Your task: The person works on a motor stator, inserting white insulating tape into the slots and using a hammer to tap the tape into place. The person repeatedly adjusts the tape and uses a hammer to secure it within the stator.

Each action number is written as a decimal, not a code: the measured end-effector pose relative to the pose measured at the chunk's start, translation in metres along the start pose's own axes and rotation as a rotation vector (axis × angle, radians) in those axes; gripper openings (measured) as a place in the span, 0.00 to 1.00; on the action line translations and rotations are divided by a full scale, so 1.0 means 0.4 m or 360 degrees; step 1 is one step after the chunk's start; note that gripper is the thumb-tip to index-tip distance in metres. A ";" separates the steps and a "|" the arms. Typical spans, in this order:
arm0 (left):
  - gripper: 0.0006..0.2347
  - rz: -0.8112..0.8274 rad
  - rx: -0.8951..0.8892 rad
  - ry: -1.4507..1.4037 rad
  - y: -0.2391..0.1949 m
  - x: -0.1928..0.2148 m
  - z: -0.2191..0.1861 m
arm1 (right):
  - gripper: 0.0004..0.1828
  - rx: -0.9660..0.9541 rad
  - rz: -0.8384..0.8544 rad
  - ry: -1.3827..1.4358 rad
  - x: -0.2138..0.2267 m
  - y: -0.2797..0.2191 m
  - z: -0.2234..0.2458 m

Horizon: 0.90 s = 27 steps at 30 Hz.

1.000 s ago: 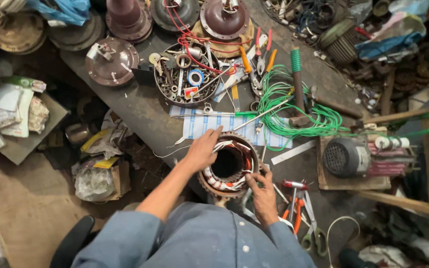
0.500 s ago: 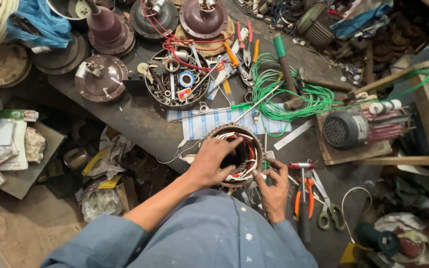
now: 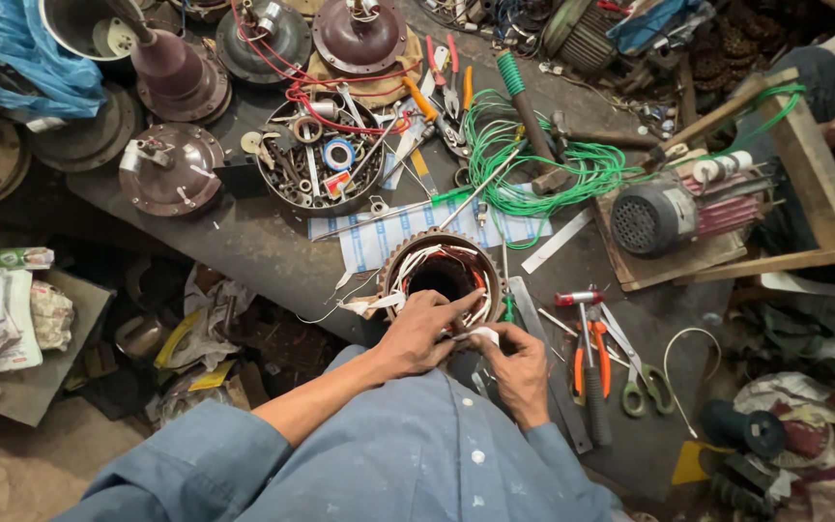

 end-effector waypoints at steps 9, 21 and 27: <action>0.35 -0.0019 0.0047 0.0014 -0.005 0.005 -0.009 | 0.10 0.0048 0.0040 0.0206 0.000 -0.012 -0.057; 0.37 -0.0053 0.0040 0.0030 -0.001 0.005 -0.004 | 0.19 0.0344 -0.0459 -0.0141 0.005 -0.029 0.084; 0.38 -0.0150 0.0058 0.0182 -0.006 0.031 0.000 | 0.14 0.0446 -0.0480 -0.0542 -0.024 -0.036 0.200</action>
Point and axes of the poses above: each hand's wrist, its own y-axis towards the middle knuckle, its own x-axis out of the back of the hand, z = x × y, the point moved 10 cm from there along y, towards the middle knuckle, and after that the axes turned 14 degrees about -x, right-handed, at the moved point
